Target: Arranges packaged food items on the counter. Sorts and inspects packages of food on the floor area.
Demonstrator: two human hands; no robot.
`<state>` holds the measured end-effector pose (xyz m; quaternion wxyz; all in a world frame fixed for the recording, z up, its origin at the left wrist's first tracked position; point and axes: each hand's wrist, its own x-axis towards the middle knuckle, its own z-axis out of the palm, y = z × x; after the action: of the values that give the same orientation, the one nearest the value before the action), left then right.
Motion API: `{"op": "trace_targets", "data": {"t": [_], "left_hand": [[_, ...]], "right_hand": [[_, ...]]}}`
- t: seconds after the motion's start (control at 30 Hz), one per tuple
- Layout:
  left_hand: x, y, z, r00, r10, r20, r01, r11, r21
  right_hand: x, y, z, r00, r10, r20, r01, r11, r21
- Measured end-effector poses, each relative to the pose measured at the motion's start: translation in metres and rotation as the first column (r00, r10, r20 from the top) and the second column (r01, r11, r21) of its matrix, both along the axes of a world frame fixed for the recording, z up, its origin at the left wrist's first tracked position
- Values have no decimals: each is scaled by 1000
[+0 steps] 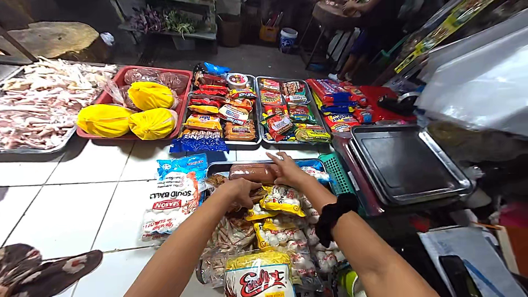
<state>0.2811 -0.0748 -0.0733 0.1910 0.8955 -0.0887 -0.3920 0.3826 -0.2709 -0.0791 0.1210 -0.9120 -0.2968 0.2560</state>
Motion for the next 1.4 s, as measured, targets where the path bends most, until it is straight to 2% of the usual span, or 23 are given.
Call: {"op": "trace_targets", "data": {"t": [0.07,0.13,0.2,0.23,0.33,0.43,0.57,0.63,0.7,0.77,0.8,0.9,1.0,1.03,1.07,1.13,1.17,1.23,1.3,1.33,1.4], "left_hand": [[-9,16,0,989,75,131,-59,990,-125],[-20,30,-1,923,222,313,-182,972,-150],[-27,49,-8,910,287,301,-299,954,-5],[-30,55,-13,916,285,281,-310,949,49],[-26,56,-9,943,275,186,-296,950,101],[-12,56,-3,939,328,100,-339,931,134],[-19,57,-18,936,341,89,-351,925,145],[-44,55,-15,922,307,236,-335,938,86],[-83,51,-5,827,307,471,-319,946,-57],[-133,46,-1,590,364,721,-217,931,-293],[-159,45,5,479,403,780,-141,912,-384],[-250,55,45,332,472,817,-93,878,-470],[-346,73,88,121,574,810,-228,810,-541],[-381,76,100,57,562,825,-329,791,-516],[-418,76,110,32,512,858,-455,772,-443],[-491,66,115,3,425,905,-682,663,-309],[-525,54,111,-33,412,910,-759,582,-292],[-587,10,102,-126,508,852,-841,401,-363],[-640,-45,86,-142,592,793,-915,227,-333],[-664,-75,77,-135,618,774,-947,150,-285],[-706,-133,57,-183,718,672,-967,-10,-253]], "right_hand": [[3,-32,15,996,-91,-18,91,996,11],[2,-64,24,986,-168,10,167,986,18],[-8,-81,28,975,-221,27,219,974,64],[-15,-83,28,974,-225,21,222,971,85],[-45,-76,26,982,-186,-17,187,981,50],[-77,-70,43,980,-199,11,199,980,4],[-138,-100,54,967,-212,140,182,963,201],[-175,-127,60,950,-237,206,164,934,316],[-211,-156,65,910,-292,293,164,904,394],[-243,-183,72,862,-352,365,167,877,451],[-257,-193,77,841,-376,389,158,858,489],[-292,-215,97,800,-365,476,6,798,602],[-310,-218,116,822,-291,489,-141,728,671],[-312,-216,117,831,-275,484,-152,725,672],[-312,-210,116,835,-268,481,-144,736,661],[-308,-197,112,877,-222,426,-107,774,624],[-305,-192,111,912,-167,374,-102,792,602],[-302,-182,113,960,-1,280,-163,809,564],[-307,-176,119,951,211,226,-306,748,589],[-311,-174,119,927,316,201,-370,693,619],[-322,-169,111,861,487,144,-449,599,663]]}}
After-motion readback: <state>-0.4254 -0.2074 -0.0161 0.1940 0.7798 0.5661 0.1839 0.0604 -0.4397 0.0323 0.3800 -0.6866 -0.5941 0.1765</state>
